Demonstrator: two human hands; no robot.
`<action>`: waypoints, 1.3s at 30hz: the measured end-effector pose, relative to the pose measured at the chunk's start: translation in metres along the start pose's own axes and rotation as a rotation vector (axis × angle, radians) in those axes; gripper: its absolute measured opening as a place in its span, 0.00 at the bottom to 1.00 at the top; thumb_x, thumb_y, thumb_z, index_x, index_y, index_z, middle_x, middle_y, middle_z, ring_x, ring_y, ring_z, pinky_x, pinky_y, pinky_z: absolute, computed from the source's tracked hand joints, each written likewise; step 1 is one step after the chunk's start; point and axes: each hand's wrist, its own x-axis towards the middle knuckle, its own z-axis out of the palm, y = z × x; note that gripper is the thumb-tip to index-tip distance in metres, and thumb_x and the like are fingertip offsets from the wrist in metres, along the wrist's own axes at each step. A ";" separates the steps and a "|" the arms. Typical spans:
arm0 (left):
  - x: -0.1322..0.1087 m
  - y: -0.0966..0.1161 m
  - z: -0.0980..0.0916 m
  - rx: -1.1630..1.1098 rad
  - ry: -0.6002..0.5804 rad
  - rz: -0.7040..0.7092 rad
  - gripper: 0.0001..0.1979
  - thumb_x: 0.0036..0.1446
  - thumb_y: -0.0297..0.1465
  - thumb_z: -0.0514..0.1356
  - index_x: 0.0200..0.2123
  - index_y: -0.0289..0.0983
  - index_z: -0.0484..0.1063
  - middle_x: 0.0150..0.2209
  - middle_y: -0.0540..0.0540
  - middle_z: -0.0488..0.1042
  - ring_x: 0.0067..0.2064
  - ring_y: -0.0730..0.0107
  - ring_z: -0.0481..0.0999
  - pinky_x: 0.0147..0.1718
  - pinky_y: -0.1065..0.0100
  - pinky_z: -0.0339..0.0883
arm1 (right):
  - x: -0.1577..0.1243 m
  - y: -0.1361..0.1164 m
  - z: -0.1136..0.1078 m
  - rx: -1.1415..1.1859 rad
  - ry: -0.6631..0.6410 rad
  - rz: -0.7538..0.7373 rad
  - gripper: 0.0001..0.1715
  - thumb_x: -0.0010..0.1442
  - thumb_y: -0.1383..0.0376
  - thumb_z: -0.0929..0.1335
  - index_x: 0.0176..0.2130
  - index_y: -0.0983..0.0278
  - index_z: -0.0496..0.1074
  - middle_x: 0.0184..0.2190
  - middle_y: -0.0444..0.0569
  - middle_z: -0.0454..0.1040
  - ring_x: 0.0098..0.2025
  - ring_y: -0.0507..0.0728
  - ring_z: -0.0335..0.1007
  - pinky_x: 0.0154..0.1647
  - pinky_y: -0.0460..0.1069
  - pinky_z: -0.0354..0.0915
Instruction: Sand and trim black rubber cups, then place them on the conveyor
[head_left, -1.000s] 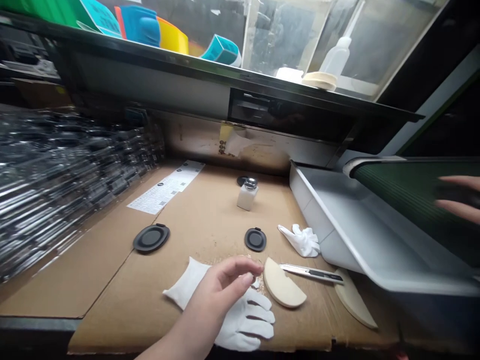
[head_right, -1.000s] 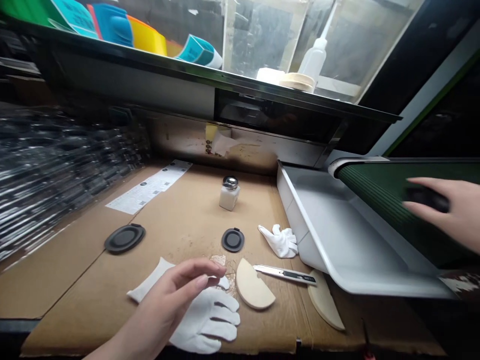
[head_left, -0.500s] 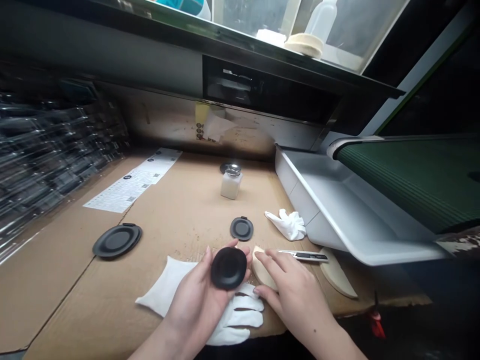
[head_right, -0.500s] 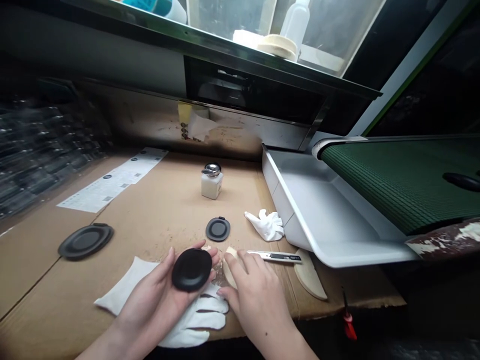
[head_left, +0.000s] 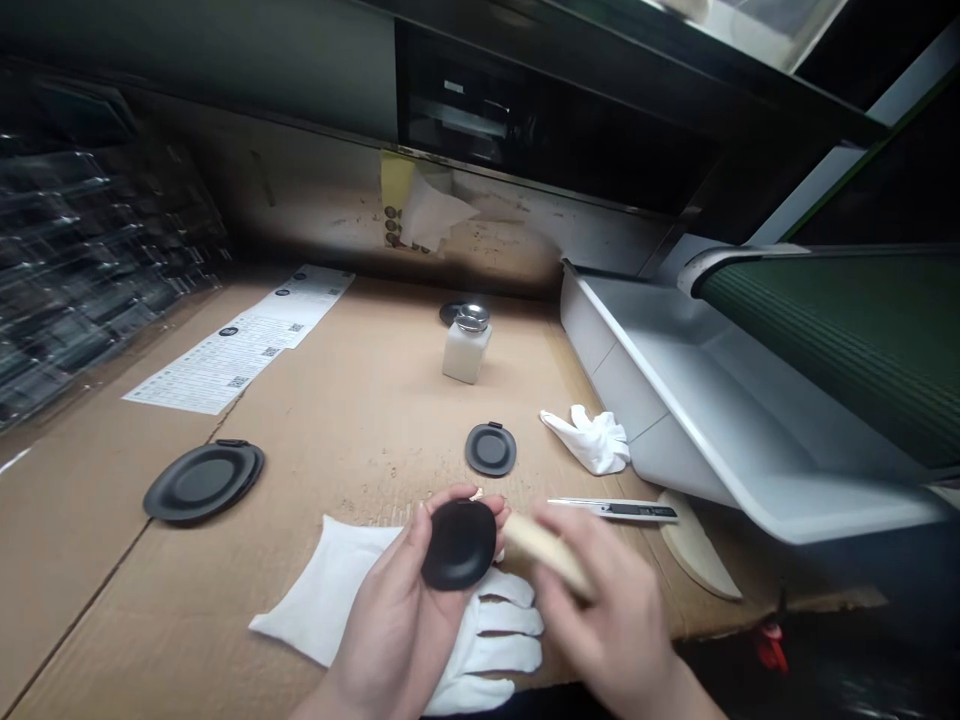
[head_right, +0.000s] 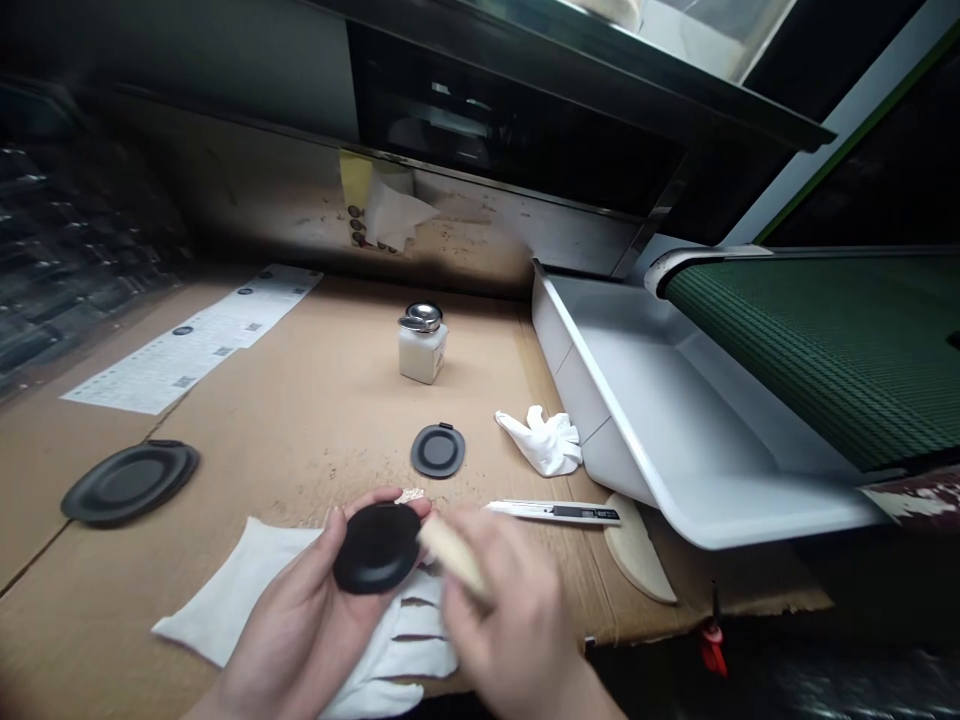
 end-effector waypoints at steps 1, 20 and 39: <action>0.000 0.000 0.000 0.008 0.017 -0.006 0.16 0.58 0.38 0.52 0.42 0.33 0.71 0.44 0.36 0.75 0.51 0.55 0.70 0.53 0.55 0.55 | -0.002 -0.006 0.006 -0.031 0.006 -0.106 0.18 0.54 0.71 0.63 0.47 0.63 0.66 0.36 0.50 0.72 0.36 0.54 0.68 0.34 0.47 0.67; 0.002 -0.001 -0.001 0.033 0.010 0.008 0.15 0.59 0.36 0.52 0.41 0.32 0.71 0.47 0.35 0.73 0.54 0.52 0.67 0.54 0.53 0.56 | 0.013 0.018 -0.009 0.026 -0.110 -0.088 0.14 0.57 0.71 0.65 0.44 0.62 0.68 0.32 0.45 0.73 0.33 0.50 0.66 0.34 0.47 0.64; 0.004 -0.004 -0.002 0.007 -0.047 -0.012 0.16 0.59 0.38 0.50 0.42 0.33 0.70 0.43 0.39 0.73 0.49 0.59 0.68 0.55 0.56 0.52 | -0.002 -0.007 0.000 -0.022 -0.149 -0.194 0.11 0.58 0.73 0.65 0.41 0.63 0.71 0.31 0.46 0.75 0.30 0.50 0.63 0.28 0.47 0.61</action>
